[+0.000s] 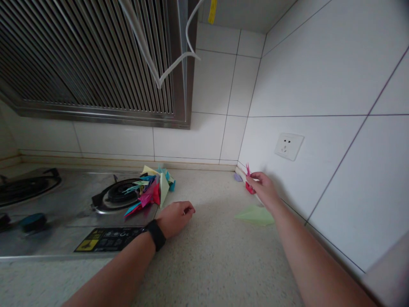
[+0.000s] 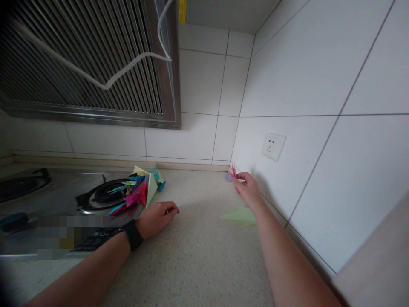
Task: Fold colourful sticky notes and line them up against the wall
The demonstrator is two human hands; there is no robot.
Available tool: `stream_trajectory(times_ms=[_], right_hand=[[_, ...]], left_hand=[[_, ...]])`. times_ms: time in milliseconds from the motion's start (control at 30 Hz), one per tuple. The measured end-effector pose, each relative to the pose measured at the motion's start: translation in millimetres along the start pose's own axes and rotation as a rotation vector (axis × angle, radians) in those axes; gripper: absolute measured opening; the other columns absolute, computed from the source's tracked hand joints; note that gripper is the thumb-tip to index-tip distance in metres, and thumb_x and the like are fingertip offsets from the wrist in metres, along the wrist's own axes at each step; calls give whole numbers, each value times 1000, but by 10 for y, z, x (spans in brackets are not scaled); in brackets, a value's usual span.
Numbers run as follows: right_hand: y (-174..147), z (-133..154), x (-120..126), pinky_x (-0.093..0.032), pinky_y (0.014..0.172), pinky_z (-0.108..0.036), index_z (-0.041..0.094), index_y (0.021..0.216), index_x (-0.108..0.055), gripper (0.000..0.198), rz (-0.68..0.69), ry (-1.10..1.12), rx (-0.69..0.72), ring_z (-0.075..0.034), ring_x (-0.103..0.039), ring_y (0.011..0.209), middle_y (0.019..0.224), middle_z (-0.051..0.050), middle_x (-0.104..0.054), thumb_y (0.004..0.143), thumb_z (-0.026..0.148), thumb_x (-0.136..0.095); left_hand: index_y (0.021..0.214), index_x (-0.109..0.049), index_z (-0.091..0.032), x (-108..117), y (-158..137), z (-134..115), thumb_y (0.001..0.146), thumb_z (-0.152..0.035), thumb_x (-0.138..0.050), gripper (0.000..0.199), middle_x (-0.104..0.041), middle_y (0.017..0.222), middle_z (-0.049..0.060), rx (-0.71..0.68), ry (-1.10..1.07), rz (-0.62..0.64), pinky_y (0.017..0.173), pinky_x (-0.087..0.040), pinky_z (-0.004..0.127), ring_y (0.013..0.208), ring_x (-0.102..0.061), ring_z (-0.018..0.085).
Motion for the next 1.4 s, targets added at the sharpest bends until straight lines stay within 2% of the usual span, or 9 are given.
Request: stream_trajectory(times_ms=[100,167,300,533,733,933,1100,1300,1400], right_hand=[[-102,125,-176,-37,46,-21,20,94,-59,35,129,-139,120,-10,-49,49,78,-2,-66,77,50,-62],[-248,255,-384,-38,51,-22,21,99,-60,32,284,-229,201,-9,-51,53,92,-3,-67,78,45,-62],[-643,511,-825,-36,56,-22,24,105,-63,28,613,-359,323,-10,-52,57,94,-1,-67,79,36,-63],[-977,689,-1118,-38,73,-27,26,102,-69,21,818,-516,516,-18,-58,86,95,-4,-66,85,32,-58],[-986,700,-1124,-39,73,-27,27,100,-71,21,833,-544,521,-19,-58,86,93,-5,-66,84,29,-59],[-1041,775,-1210,-38,66,-24,23,100,-70,21,853,-356,467,-14,-56,74,85,-3,-67,83,27,-58],[-1082,858,-1209,-35,57,-22,21,97,-67,21,886,-232,396,-11,-54,65,79,-1,-66,89,30,-50],[-1070,962,-1148,-36,66,-25,21,90,-65,18,760,-319,503,-14,-55,71,76,-1,-64,85,36,-58],[-1058,899,-1195,-36,64,-24,20,87,-65,21,791,-219,409,-13,-54,70,75,-1,-63,90,36,-52]], left_hand=[[90,-70,-22,-6,5,2,88,-35,-45,29,-70,82,4,1,7,16,60,-37,24,73,-62,17],[91,-70,-22,-10,5,-2,88,-35,-44,29,-70,82,4,2,10,27,60,-38,24,73,-61,17],[91,-71,-21,-13,-3,-12,88,-34,-45,29,-70,83,5,5,8,35,61,-38,24,74,-61,17],[89,-71,-21,9,-11,-47,88,-35,-46,28,-70,83,5,-1,1,34,61,-38,25,74,-61,17],[95,-69,-21,-12,-19,-114,86,-29,-51,22,-67,88,4,-84,12,15,67,-41,26,75,-59,17],[106,-68,-22,12,-32,-245,81,-33,-64,27,-65,103,6,-251,-21,-47,88,-41,30,97,-57,21],[95,-73,-23,63,-29,-267,87,-31,-57,19,-69,91,5,-232,-71,-24,79,-42,28,90,-58,19],[90,-74,-22,67,-26,-248,87,-33,-56,21,-71,85,4,-139,-135,-45,66,-42,24,77,-59,17],[87,-74,-20,26,-22,-242,86,-38,-57,25,-71,83,4,-95,-248,-5,64,-41,24,73,-58,16]])
Point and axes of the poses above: each hand's wrist, its own y-axis towards the middle knuckle, its own x-axis out of the back of the hand, z = x × y, the point moved 6 cm from there along y, towards the middle knuckle
